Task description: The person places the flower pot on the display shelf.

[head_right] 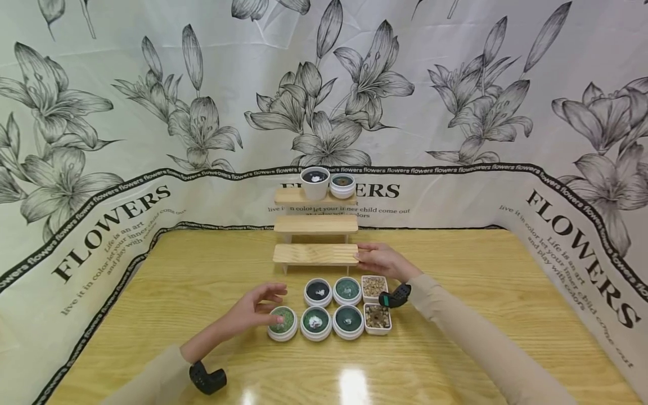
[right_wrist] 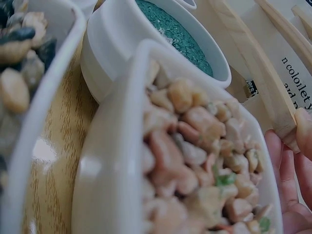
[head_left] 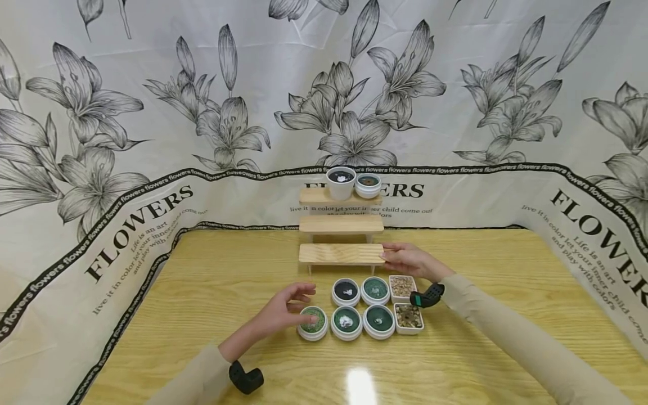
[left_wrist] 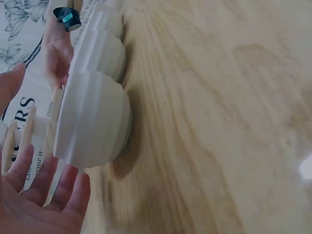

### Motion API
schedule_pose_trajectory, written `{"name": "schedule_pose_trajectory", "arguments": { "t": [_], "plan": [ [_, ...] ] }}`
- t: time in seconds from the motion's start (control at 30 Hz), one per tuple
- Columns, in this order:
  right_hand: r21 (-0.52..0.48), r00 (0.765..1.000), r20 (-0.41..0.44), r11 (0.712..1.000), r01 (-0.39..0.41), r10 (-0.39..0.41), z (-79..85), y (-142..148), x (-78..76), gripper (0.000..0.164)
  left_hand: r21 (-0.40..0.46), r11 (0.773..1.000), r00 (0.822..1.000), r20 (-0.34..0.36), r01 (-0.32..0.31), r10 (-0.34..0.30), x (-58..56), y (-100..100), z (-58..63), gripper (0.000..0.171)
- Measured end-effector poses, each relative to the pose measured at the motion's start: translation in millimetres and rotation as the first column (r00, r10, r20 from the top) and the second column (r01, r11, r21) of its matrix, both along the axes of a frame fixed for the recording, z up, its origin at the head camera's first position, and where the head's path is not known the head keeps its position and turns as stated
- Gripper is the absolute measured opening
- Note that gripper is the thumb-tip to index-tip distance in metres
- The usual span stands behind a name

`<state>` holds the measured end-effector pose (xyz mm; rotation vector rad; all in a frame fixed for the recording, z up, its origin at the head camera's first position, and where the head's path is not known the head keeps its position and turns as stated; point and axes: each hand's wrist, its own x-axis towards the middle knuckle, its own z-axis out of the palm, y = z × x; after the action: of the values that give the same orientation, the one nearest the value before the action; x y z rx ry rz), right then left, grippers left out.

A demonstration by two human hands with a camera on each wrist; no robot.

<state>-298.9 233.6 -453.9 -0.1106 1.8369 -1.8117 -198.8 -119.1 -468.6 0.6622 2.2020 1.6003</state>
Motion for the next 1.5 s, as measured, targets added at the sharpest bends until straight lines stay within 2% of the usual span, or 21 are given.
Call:
{"name": "schedule_pose_trajectory", "arguments": {
  "t": [0.33, 0.6, 0.87, 1.03, 1.13, 1.5],
  "plan": [
    [0.057, 0.998, 0.030, 0.997, 0.057, -0.059, 1.4, -4, -3.5, 0.064, -0.015, 1.000, 1.000, 0.009, -0.015, 0.015, 9.5, -5, -8.4, 0.070],
    [0.039, 0.998, 0.043, 0.999, 0.034, -0.035, 5.5, -4, -1.7, 0.065, -0.029, 1.000, 1.000, -0.003, -0.010, 0.010, 15.6, -3, -8.4, 0.071],
    [0.047, 0.998, 0.044, 0.998, 0.052, -0.055, 4.5, -4, -3.8, 0.066, -0.009, 1.000, 1.000, -0.013, 0.009, -0.010, 14.7, -5, -11.8, 0.074],
    [0.004, 0.999, 0.033, 1.000, 0.010, -0.010, 3.7, -1, -0.1, 0.064, -0.013, 1.000, 1.000, -0.004, 0.023, -0.023, 17.0, -5, -15.9, 0.075],
    [-0.014, 1.000, 0.029, 1.000, 0.000, 0.000, 3.3, 0, 2.2, 0.064, -0.023, 1.000, 1.000, -0.011, 0.015, -0.015, 19.7, -4, -16.1, 0.076],
    [0.018, 1.000, 0.017, 1.000, 0.012, -0.013, 2.1, -2, 0.1, 0.066, -0.027, 0.999, 0.999, -0.006, -0.040, 0.040, 25.0, -3, -13.0, 0.074]
  ]
}}
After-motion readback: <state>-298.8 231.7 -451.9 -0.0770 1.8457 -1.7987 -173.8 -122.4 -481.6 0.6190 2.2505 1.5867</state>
